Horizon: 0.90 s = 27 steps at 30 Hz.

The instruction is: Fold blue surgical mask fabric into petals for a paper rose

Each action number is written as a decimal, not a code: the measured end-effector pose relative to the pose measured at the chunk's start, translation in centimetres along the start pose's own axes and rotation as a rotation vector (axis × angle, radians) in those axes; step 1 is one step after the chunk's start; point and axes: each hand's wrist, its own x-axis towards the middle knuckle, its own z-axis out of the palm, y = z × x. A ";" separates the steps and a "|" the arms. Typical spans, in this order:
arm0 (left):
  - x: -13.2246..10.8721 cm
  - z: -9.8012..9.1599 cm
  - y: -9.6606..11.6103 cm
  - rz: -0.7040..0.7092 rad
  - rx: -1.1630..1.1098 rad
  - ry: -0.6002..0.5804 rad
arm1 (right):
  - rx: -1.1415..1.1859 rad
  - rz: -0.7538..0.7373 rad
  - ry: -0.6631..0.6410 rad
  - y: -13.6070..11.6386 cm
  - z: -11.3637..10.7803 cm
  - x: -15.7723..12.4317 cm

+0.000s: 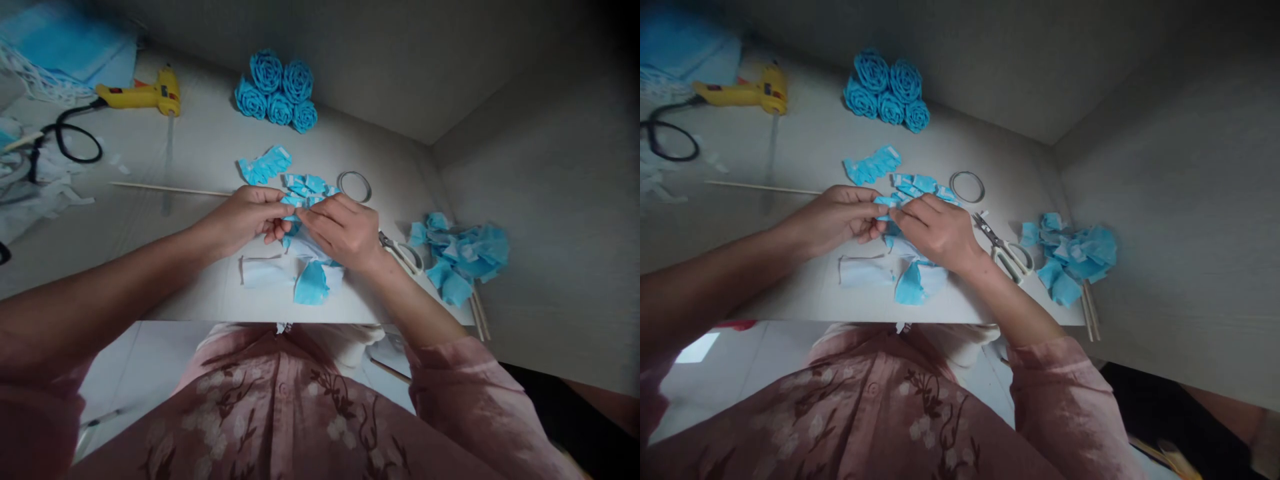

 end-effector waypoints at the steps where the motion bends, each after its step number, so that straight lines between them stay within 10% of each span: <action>1: 0.0 -0.1 0.1 -0.005 -0.001 0.010 | 0.055 0.012 -0.052 0.2 -0.3 0.2; 9: 0.1 -0.4 0.2 0.109 0.281 0.028 | 0.673 0.531 -0.187 1.8 -1.6 2.1; 27: 0.6 -0.5 -0.7 0.196 0.216 0.062 | 1.022 0.790 -0.044 -0.6 2.5 0.5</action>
